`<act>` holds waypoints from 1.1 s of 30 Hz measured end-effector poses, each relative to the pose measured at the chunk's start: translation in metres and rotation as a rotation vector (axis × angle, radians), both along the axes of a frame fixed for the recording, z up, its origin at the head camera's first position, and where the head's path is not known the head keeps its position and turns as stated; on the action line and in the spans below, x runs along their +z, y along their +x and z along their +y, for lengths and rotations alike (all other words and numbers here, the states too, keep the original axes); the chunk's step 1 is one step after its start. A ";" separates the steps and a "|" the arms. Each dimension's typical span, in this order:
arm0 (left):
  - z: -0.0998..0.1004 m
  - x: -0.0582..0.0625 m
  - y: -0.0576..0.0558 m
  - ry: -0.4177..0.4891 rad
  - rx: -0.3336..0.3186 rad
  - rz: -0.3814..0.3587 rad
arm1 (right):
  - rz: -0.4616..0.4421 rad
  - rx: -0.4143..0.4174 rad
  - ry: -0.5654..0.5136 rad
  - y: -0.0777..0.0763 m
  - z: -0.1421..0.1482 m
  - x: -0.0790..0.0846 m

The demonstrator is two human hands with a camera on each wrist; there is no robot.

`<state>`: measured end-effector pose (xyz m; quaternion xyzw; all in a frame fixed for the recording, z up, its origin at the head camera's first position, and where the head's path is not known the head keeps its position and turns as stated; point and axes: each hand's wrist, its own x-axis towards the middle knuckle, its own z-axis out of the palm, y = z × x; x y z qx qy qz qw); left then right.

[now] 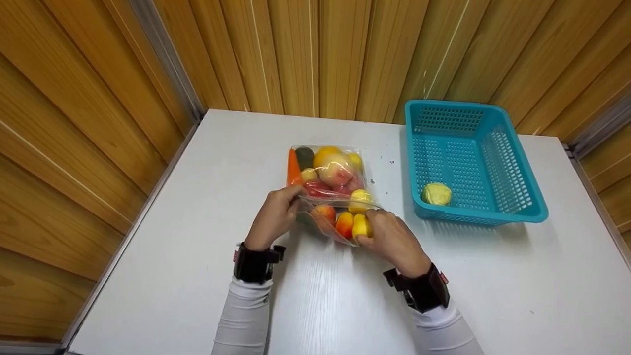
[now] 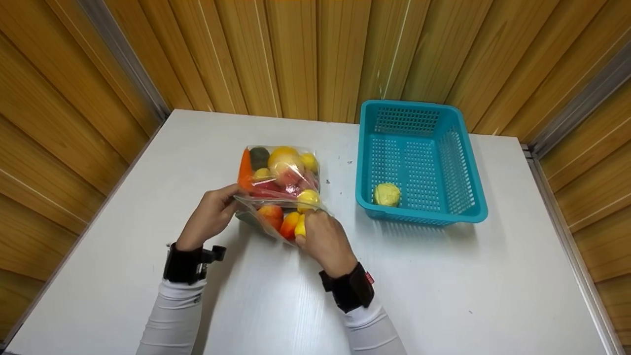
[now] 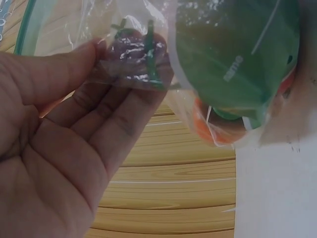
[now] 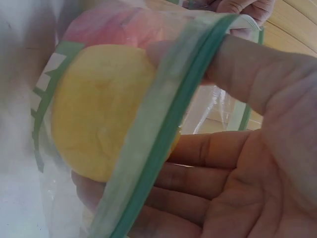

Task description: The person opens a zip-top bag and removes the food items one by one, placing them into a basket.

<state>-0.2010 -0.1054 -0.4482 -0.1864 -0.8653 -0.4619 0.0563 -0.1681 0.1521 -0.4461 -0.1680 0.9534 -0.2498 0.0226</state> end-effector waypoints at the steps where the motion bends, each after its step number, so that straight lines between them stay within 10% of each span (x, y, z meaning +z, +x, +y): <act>1: -0.002 0.000 0.001 -0.002 0.005 -0.002 | 0.000 0.004 -0.011 0.001 -0.001 0.001; 14: -0.019 0.000 0.007 -0.023 0.058 0.029 | 0.120 0.138 -0.111 0.004 -0.007 0.010; 33: -0.001 -0.002 0.000 -0.018 0.025 0.046 | 0.226 0.265 -0.307 0.012 0.058 0.033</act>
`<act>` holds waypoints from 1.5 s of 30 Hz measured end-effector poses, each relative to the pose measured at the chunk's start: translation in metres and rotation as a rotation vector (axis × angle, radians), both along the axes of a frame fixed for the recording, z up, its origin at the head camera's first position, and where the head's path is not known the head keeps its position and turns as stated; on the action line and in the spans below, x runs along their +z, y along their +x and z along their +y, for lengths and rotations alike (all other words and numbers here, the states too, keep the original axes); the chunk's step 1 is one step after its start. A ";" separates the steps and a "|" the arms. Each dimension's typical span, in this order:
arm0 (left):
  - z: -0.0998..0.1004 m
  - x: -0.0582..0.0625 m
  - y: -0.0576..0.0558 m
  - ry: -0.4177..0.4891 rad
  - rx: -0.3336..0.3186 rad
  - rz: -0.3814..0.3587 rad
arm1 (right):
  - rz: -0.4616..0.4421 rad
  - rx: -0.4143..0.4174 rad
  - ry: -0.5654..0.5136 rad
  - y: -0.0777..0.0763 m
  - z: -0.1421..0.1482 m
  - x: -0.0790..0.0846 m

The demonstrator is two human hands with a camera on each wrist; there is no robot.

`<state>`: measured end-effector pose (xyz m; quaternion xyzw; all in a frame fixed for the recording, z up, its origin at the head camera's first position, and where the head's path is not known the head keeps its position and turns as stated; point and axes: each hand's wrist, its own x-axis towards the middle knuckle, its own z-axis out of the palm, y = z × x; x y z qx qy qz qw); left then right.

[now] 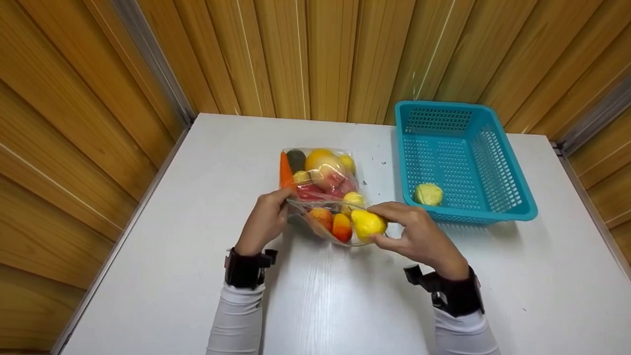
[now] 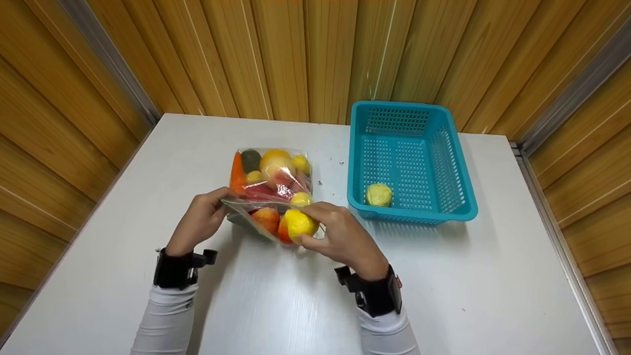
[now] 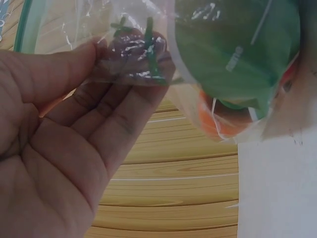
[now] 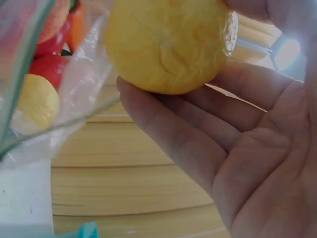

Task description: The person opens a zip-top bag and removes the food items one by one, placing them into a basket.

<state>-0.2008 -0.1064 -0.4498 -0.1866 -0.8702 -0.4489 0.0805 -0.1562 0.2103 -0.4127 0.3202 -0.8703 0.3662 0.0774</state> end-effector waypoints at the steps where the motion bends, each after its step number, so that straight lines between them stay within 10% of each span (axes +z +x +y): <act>1: 0.000 0.000 0.000 0.001 -0.003 0.001 | 0.000 -0.019 -0.014 0.000 0.004 0.002; 19: 0.001 0.002 0.001 -0.021 0.013 0.010 | -0.105 -0.508 -0.349 -0.031 0.048 -0.015; 45: 0.002 0.002 0.001 -0.019 -0.002 0.018 | -0.132 -0.644 0.004 -0.052 0.060 -0.046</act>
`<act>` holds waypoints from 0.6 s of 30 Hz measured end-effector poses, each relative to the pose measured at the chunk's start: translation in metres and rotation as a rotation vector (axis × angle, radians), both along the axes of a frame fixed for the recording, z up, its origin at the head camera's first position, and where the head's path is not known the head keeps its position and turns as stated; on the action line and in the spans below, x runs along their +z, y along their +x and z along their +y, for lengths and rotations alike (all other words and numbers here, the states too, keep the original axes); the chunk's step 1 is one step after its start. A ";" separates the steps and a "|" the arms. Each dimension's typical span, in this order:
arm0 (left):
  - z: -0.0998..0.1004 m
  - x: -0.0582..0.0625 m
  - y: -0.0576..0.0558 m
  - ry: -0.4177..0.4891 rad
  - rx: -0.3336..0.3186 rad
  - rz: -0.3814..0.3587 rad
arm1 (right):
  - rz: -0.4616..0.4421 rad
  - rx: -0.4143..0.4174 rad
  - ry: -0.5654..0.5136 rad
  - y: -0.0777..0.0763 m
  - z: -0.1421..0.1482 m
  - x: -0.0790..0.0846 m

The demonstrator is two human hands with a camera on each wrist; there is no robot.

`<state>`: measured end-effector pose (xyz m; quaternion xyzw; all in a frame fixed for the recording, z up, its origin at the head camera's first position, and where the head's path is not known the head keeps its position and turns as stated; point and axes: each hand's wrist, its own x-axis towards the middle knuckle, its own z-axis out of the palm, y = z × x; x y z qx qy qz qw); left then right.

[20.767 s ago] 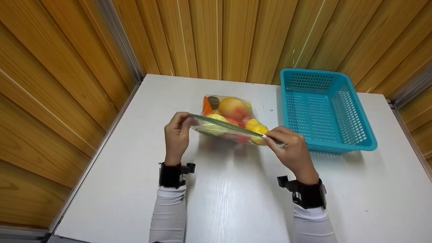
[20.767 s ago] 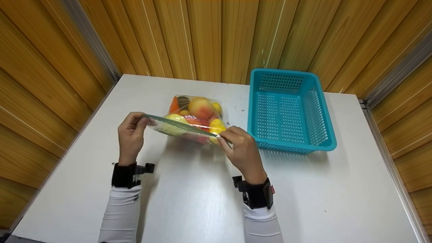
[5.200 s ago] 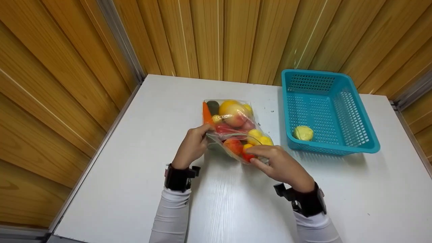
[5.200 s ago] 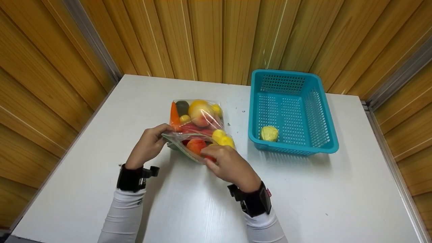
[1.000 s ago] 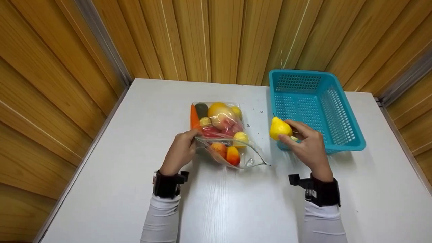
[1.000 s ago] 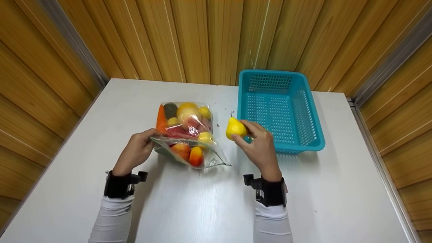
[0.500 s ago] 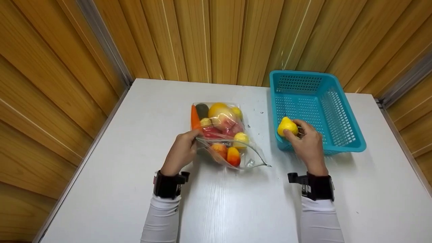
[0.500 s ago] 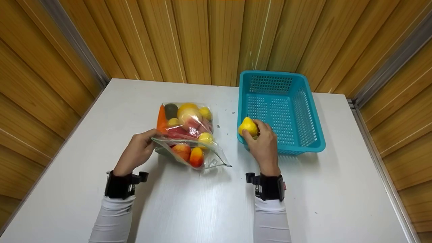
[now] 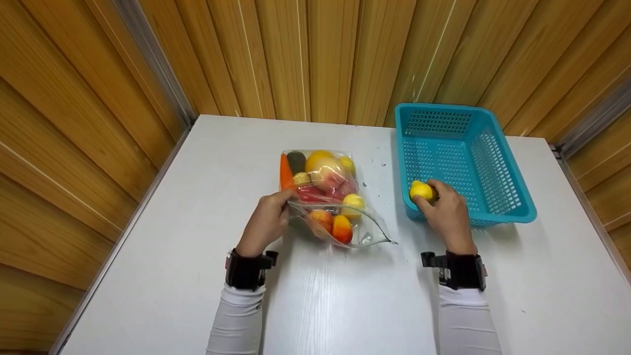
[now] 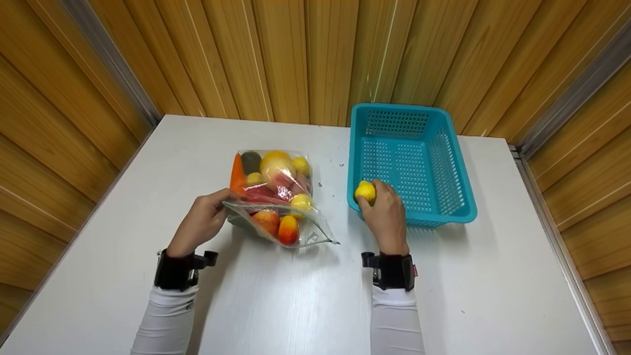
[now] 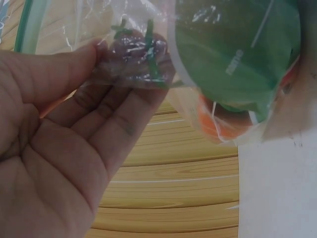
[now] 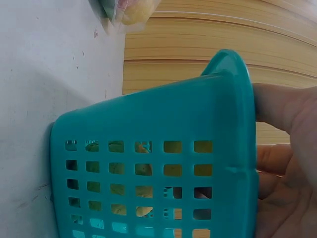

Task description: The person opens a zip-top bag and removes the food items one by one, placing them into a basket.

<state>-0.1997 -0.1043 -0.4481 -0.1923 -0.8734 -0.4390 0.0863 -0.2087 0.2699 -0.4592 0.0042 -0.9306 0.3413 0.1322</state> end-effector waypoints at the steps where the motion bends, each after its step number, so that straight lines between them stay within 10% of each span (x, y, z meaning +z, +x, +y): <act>1: 0.000 0.000 0.000 0.001 0.000 -0.002 | -0.004 0.002 0.001 0.000 0.000 0.000; 18: 0.000 0.000 -0.001 0.015 -0.008 -0.009 | 0.115 -0.046 -0.031 -0.002 -0.004 -0.004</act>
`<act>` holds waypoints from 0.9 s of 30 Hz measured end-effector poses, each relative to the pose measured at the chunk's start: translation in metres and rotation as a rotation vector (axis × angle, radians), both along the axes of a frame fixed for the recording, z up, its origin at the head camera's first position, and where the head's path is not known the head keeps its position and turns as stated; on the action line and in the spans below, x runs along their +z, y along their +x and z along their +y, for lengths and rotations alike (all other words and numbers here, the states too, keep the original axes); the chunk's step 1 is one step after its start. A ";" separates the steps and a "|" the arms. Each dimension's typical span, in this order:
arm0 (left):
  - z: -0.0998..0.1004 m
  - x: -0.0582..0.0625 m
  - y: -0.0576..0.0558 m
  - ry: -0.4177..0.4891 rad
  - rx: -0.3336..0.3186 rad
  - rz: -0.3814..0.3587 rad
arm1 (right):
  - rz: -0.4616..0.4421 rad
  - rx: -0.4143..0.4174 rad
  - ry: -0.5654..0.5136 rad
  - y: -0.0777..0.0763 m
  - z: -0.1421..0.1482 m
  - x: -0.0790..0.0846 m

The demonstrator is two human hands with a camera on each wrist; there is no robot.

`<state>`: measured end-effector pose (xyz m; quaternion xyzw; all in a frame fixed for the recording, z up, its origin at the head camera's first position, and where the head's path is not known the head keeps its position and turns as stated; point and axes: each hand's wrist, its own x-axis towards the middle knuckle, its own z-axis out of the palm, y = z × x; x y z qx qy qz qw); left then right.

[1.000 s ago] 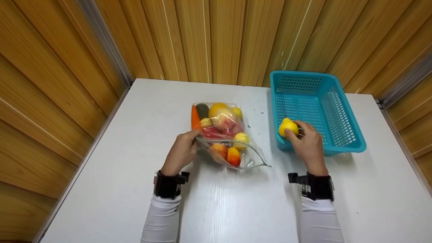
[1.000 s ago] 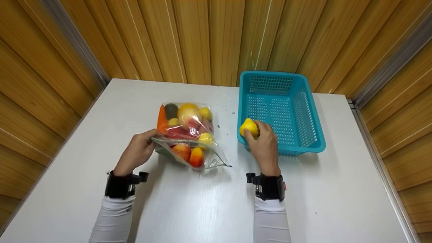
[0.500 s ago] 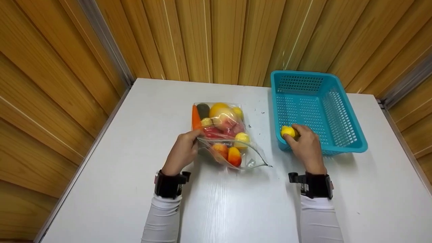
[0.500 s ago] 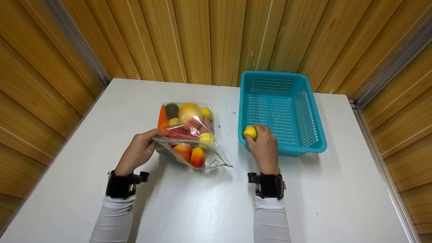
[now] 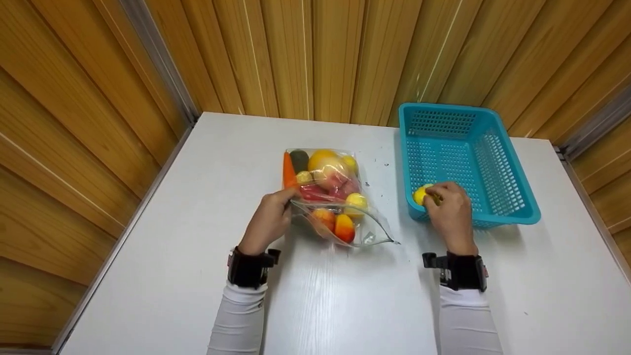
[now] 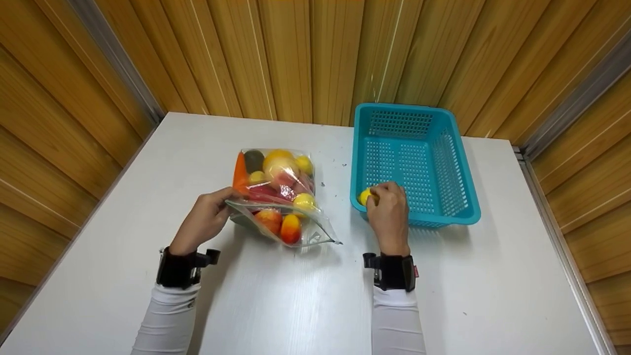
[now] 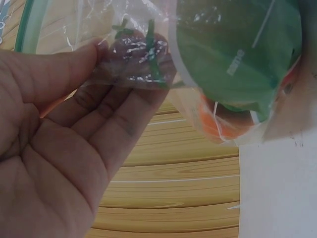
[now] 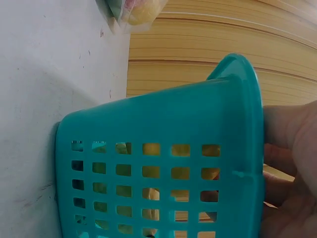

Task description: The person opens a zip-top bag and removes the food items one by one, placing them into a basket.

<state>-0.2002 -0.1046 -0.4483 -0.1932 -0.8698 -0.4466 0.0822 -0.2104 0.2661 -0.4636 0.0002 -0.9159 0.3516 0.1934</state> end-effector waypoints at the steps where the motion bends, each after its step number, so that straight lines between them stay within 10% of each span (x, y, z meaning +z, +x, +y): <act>1: 0.000 0.000 0.000 -0.003 0.000 0.001 | 0.001 0.002 0.005 0.000 0.001 0.000; 16: 0.001 0.001 -0.001 -0.005 -0.006 -0.023 | 0.141 0.101 0.005 0.009 -0.009 0.014; 27: 0.000 0.001 0.001 -0.011 -0.002 -0.020 | 0.333 0.558 -0.063 0.038 -0.047 0.044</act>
